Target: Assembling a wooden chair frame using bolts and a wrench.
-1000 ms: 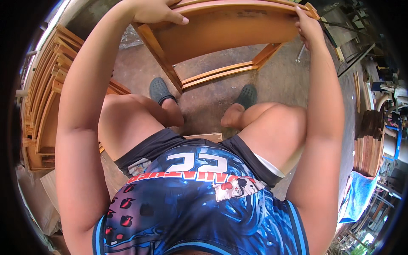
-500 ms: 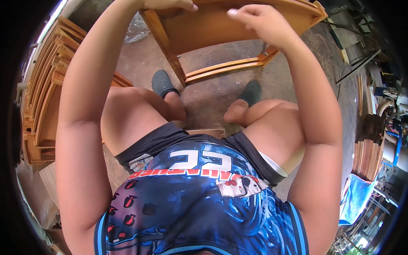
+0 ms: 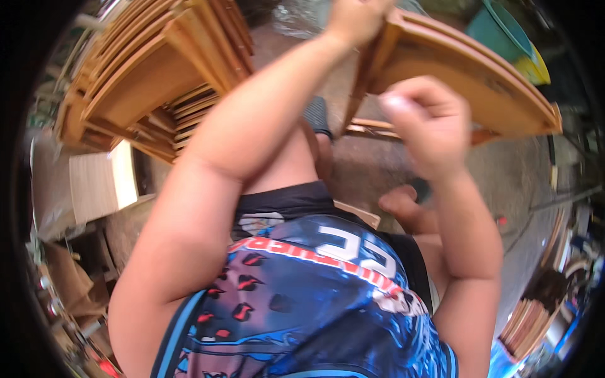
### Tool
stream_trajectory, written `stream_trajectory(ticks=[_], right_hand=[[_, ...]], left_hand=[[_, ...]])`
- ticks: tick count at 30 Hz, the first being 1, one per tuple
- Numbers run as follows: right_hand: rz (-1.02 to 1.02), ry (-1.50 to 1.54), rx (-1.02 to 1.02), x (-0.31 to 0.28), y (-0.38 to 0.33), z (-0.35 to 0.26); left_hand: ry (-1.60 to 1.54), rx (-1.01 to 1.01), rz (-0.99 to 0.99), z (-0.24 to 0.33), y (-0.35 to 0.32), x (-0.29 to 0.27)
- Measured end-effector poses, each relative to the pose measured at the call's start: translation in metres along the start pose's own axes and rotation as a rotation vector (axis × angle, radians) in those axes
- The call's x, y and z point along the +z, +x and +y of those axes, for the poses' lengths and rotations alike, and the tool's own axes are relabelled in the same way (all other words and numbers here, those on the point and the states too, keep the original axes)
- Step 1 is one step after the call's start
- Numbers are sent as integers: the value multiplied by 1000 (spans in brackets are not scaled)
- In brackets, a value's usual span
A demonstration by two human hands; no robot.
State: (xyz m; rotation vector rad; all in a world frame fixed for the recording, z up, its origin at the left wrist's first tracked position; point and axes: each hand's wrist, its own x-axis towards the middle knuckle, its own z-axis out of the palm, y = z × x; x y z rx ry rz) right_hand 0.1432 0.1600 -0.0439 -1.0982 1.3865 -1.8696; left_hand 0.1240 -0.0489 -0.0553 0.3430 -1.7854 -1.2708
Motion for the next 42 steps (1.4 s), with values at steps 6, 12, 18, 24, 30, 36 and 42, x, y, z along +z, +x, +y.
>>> stream_trajectory(ticks=[6,12,18,24,30,36,42], right_hand=[[31,713,-88,-27,90,-75],[502,660,-107,-17,126,-25],[394,118,-276,-17,107,-37],[-241,-1695,202,-93,51,-88],[-182,-1506,216,-131,64,-78],[-153,-1495,127,-158,99,-69],[-94,-1454,166,-172,128,-59]], left_hand=[[-274,-119,-257,8,-8,-16],[102,172,-643,45,-25,-53],[201,284,-575,57,-32,-49],[-129,-87,-655,16,36,-58],[603,-255,-445,-150,171,-53],[1178,-326,-681,-296,171,17],[1444,-405,-591,-416,145,54]])
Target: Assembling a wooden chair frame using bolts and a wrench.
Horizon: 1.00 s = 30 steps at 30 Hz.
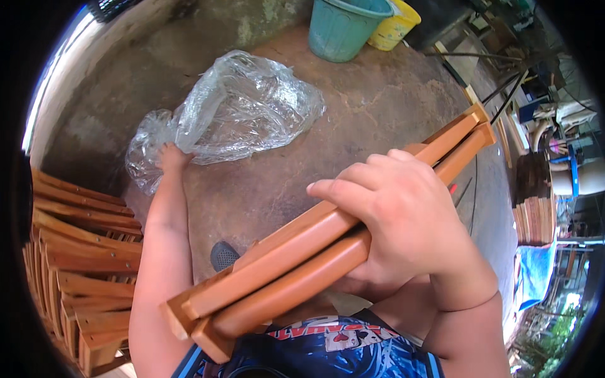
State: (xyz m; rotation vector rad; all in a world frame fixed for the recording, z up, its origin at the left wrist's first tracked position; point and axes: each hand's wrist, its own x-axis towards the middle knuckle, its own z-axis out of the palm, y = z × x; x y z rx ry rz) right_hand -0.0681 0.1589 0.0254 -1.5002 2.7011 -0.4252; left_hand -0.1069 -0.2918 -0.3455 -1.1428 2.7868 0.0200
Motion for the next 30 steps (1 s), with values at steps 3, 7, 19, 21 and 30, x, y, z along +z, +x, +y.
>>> stream_trajectory(ticks=[3,7,19,21,30], right_hand=[[-21,3,45,2,11,5],[-26,32,59,2,7,6],[24,-2,40,2,-61,-26],[43,-20,43,4,-63,-28],[74,-55,54,9,-48,-20]], left_hand=[[-122,-123,-175,-21,52,42],[-256,-56,-125,-49,74,63],[-255,381,-85,0,-25,26],[-196,321,-85,6,-37,21],[1,229,-229,34,-2,10]])
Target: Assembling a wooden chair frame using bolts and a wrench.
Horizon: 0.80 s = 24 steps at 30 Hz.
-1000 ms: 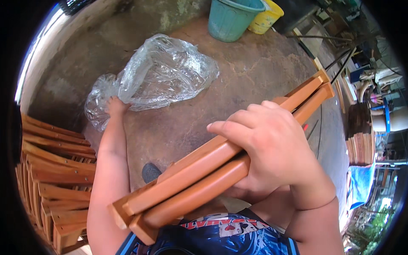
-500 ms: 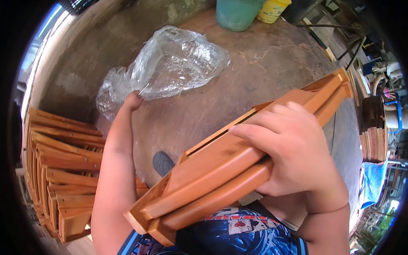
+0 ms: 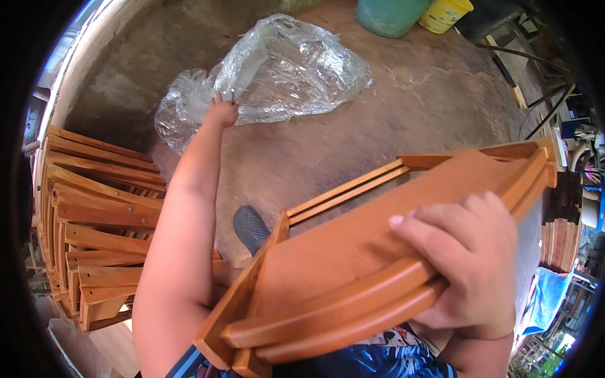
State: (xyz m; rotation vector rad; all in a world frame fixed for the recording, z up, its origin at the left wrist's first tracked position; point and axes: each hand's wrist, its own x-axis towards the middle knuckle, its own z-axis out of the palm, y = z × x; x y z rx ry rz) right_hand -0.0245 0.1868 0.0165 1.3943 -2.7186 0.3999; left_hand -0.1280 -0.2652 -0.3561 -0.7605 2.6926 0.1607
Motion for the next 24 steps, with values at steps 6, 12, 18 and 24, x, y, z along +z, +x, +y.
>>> stream_trajectory(ticks=[6,12,18,24], right_hand=[[-34,18,10,-3,2,3],[-142,98,17,-22,-19,-5],[-439,19,-9,-49,-84,-20],[-783,318,182,-73,-141,-16]], left_hand=[[-145,-5,-54,-3,31,8],[-1758,15,321,44,-10,-107],[-2139,634,-83,108,-173,-264],[-2189,653,-179,139,-364,-269]])
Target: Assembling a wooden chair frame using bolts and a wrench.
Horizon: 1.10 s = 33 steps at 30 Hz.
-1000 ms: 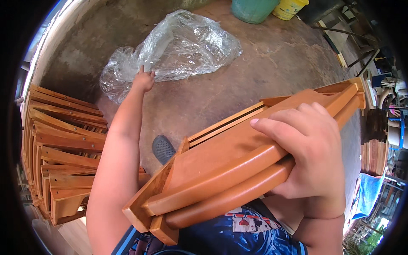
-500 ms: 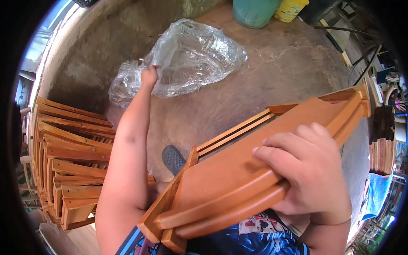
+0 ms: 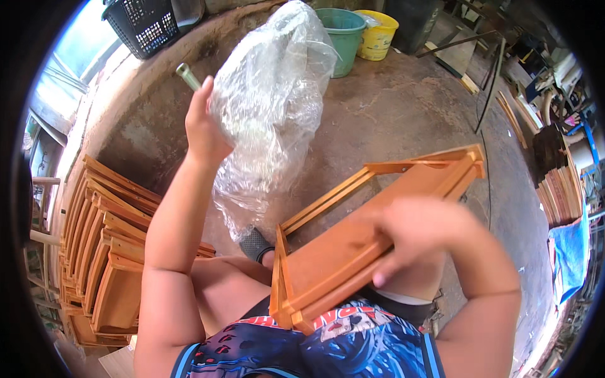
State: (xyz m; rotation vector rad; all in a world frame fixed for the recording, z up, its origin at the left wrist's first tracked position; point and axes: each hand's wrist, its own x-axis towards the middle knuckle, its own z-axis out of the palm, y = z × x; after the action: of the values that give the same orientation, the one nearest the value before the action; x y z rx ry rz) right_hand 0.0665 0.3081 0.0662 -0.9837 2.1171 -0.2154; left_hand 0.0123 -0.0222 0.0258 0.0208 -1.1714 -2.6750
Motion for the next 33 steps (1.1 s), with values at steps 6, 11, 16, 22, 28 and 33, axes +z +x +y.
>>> stream_trajectory(ticks=[6,11,16,22,28,33], right_hand=[[1210,-333,-180,-78,53,47],[651,-111,-848,-43,156,-16],[251,319,-1059,78,172,-113],[179,718,-1053,96,147,-107],[591,718,-1071,94,138,-116],[1095,591,-829,25,130,-97]], left_hand=[[696,689,-423,-6,-106,35],[721,908,-481,15,-172,64],[363,840,-58,40,-234,44],[1232,683,486,85,-296,-6],[590,191,292,17,-275,-33],[70,92,158,1,-244,-16]])
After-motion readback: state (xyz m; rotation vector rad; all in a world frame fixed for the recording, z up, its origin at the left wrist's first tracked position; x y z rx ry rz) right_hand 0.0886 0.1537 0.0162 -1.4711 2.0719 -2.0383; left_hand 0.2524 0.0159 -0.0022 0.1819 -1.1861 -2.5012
